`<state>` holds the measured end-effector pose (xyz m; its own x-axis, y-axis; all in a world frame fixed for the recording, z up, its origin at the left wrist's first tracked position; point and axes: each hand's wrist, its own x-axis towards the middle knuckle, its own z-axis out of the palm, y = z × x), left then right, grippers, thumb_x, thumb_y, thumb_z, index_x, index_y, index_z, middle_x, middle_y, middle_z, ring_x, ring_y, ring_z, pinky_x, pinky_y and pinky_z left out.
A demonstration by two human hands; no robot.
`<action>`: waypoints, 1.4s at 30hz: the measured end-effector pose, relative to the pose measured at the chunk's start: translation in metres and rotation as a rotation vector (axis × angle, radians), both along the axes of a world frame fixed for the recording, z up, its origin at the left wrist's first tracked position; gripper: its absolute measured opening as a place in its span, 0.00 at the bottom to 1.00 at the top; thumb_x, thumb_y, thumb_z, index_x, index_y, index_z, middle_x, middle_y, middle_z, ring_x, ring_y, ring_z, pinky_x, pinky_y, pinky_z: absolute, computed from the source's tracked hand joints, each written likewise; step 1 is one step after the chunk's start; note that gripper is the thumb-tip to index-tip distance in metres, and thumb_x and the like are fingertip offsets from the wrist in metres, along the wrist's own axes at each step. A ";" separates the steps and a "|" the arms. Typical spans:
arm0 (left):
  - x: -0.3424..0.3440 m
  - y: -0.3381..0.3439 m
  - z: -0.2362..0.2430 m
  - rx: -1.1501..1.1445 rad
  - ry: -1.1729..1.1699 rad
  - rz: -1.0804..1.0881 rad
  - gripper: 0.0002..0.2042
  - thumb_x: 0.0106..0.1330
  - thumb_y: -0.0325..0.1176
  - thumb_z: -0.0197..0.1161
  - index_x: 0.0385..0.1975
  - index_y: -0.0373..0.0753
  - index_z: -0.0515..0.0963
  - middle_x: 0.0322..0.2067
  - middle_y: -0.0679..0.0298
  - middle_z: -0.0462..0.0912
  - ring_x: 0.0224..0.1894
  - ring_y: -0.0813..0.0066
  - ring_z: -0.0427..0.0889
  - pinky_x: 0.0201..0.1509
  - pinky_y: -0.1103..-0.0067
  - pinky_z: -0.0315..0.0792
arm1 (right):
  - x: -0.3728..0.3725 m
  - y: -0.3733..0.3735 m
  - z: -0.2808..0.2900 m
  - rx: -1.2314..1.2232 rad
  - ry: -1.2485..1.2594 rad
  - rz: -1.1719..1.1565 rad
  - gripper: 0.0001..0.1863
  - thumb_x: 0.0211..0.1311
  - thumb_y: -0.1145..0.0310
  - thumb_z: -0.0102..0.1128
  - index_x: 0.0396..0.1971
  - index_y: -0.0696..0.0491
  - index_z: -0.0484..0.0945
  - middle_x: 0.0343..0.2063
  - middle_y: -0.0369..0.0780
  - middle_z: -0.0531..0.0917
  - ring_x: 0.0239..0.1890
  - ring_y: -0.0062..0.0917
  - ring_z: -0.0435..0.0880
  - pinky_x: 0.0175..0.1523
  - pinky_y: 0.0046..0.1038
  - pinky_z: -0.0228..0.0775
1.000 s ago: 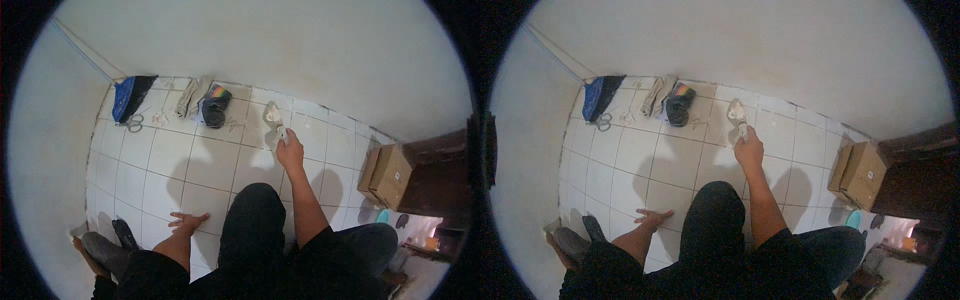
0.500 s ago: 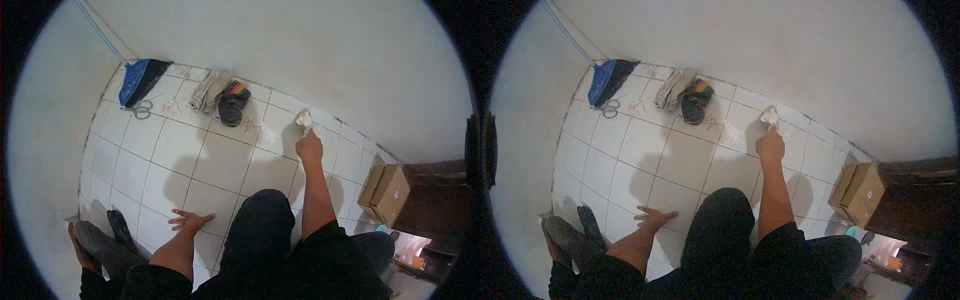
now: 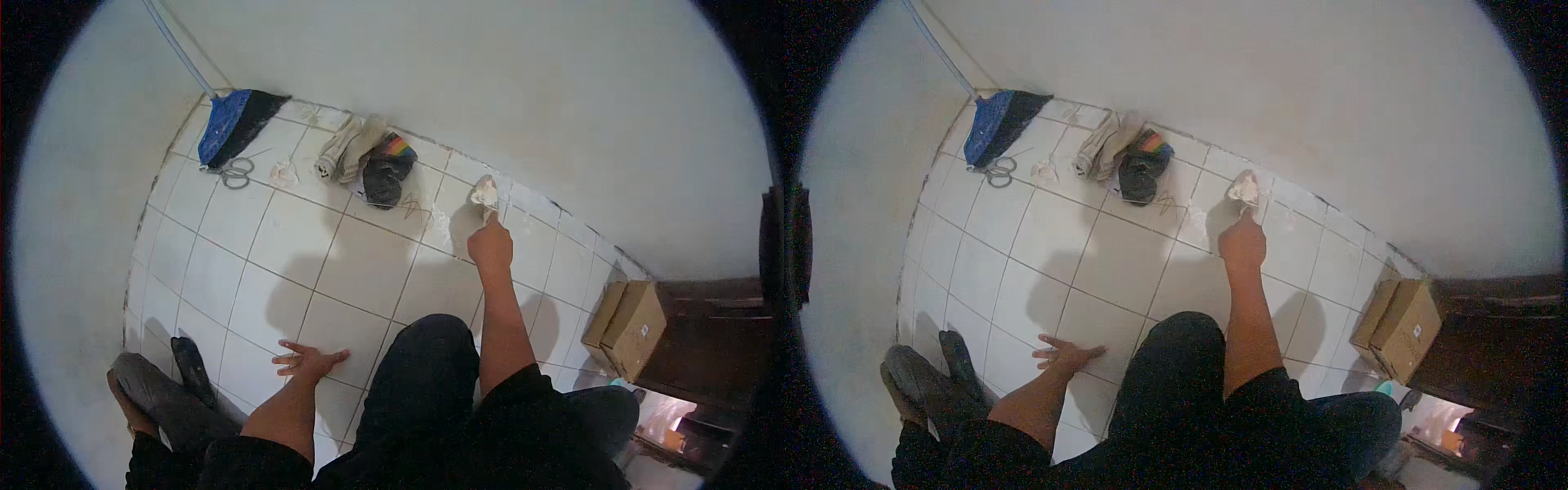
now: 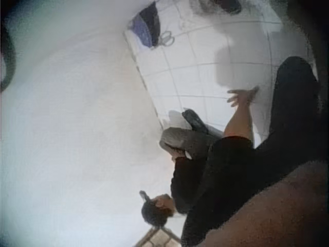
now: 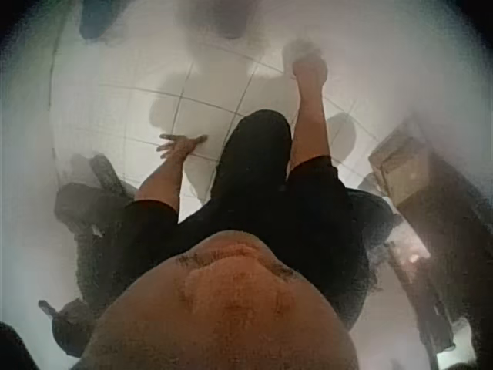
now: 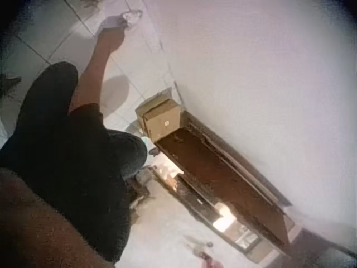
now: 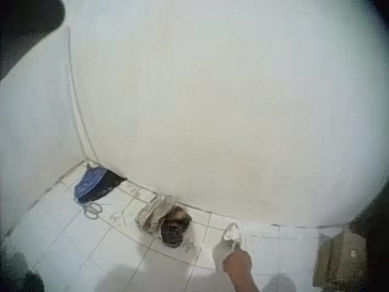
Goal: Using a putty knife to apply white filler or compound to the gap between the tiled floor and the wall.
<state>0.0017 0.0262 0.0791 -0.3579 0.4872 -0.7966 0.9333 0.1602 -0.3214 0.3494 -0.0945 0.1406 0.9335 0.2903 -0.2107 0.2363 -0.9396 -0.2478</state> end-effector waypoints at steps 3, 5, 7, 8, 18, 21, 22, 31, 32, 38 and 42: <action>-0.015 0.007 0.014 0.018 -0.027 0.013 0.78 0.28 0.67 0.74 0.59 0.36 0.11 0.60 0.26 0.17 0.63 0.21 0.26 0.63 0.40 0.37 | -0.014 0.013 0.006 0.009 0.018 0.081 0.26 0.51 0.71 0.50 0.55 0.56 0.67 0.30 0.54 0.81 0.36 0.47 0.81 0.43 0.43 0.73; -0.016 0.007 0.010 0.014 -0.015 0.029 0.78 0.28 0.67 0.74 0.59 0.35 0.11 0.60 0.26 0.17 0.63 0.21 0.26 0.63 0.40 0.36 | -0.021 0.014 0.007 0.028 0.028 0.213 0.26 0.51 0.71 0.50 0.54 0.57 0.68 0.29 0.54 0.81 0.35 0.47 0.81 0.42 0.42 0.74; -0.012 0.003 0.010 0.002 -0.014 0.034 0.78 0.28 0.67 0.74 0.59 0.35 0.11 0.60 0.25 0.17 0.63 0.21 0.26 0.63 0.40 0.36 | -0.007 0.006 0.012 0.012 0.010 0.180 0.27 0.51 0.71 0.50 0.55 0.57 0.68 0.30 0.54 0.81 0.36 0.47 0.81 0.42 0.42 0.74; -0.011 0.002 0.012 -0.003 -0.027 0.022 0.78 0.29 0.67 0.74 0.59 0.35 0.11 0.60 0.25 0.17 0.63 0.21 0.26 0.63 0.40 0.36 | 0.000 0.002 0.014 0.000 -0.008 0.151 0.27 0.51 0.71 0.50 0.56 0.57 0.67 0.30 0.54 0.81 0.36 0.46 0.81 0.43 0.42 0.73; -0.009 0.008 0.010 -0.042 -0.026 0.016 0.78 0.30 0.66 0.74 0.56 0.36 0.07 0.59 0.26 0.14 0.63 0.22 0.20 0.61 0.37 0.31 | 0.002 0.009 0.012 -0.035 0.026 0.236 0.27 0.52 0.72 0.50 0.56 0.57 0.67 0.30 0.55 0.80 0.35 0.48 0.81 0.42 0.44 0.73; -0.014 0.008 0.013 -0.029 -0.041 0.062 0.78 0.30 0.66 0.74 0.56 0.36 0.07 0.59 0.26 0.13 0.63 0.23 0.20 0.62 0.38 0.31 | -0.015 0.016 0.012 -0.085 0.042 0.271 0.27 0.51 0.72 0.51 0.56 0.56 0.66 0.30 0.55 0.80 0.35 0.48 0.81 0.42 0.44 0.73; -0.015 0.007 0.013 -0.033 -0.042 0.059 0.78 0.30 0.66 0.74 0.56 0.36 0.07 0.59 0.26 0.13 0.63 0.23 0.20 0.62 0.38 0.31 | -0.016 0.013 0.014 -0.098 0.054 0.270 0.27 0.51 0.73 0.51 0.56 0.56 0.66 0.30 0.54 0.80 0.35 0.48 0.81 0.41 0.44 0.74; -0.016 0.005 0.012 -0.026 -0.046 0.042 0.78 0.30 0.66 0.75 0.57 0.36 0.07 0.58 0.26 0.12 0.62 0.20 0.20 0.60 0.36 0.34 | -0.016 0.024 0.031 -0.137 0.021 0.363 0.19 0.51 0.74 0.52 0.46 0.62 0.71 0.31 0.54 0.81 0.36 0.44 0.82 0.43 0.40 0.74; -0.018 0.006 0.010 -0.021 -0.059 0.048 0.78 0.30 0.66 0.75 0.57 0.36 0.07 0.58 0.25 0.12 0.62 0.20 0.20 0.59 0.35 0.33 | -0.009 0.027 0.030 -0.140 0.021 0.366 0.19 0.51 0.74 0.52 0.46 0.62 0.71 0.31 0.54 0.81 0.36 0.44 0.82 0.43 0.40 0.74; -0.013 0.008 0.009 -0.023 -0.029 0.020 0.77 0.31 0.65 0.74 0.58 0.36 0.09 0.60 0.26 0.16 0.62 0.21 0.23 0.61 0.37 0.36 | 0.007 0.040 0.035 -0.139 0.039 0.363 0.14 0.52 0.71 0.52 0.38 0.60 0.75 0.33 0.52 0.81 0.40 0.43 0.81 0.46 0.38 0.74; -0.017 0.010 0.020 -0.005 -0.090 0.076 0.78 0.32 0.64 0.75 0.57 0.36 0.07 0.59 0.26 0.13 0.62 0.21 0.19 0.59 0.34 0.33 | 0.000 0.043 0.038 -0.111 0.051 0.373 0.14 0.51 0.71 0.54 0.38 0.61 0.75 0.34 0.53 0.81 0.40 0.43 0.82 0.47 0.38 0.74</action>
<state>-0.0150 0.0358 0.0994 -0.3208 0.4575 -0.8293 0.9435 0.2307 -0.2377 0.3490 -0.0519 0.1788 0.7556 0.5804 -0.3035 0.5565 -0.8133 -0.1698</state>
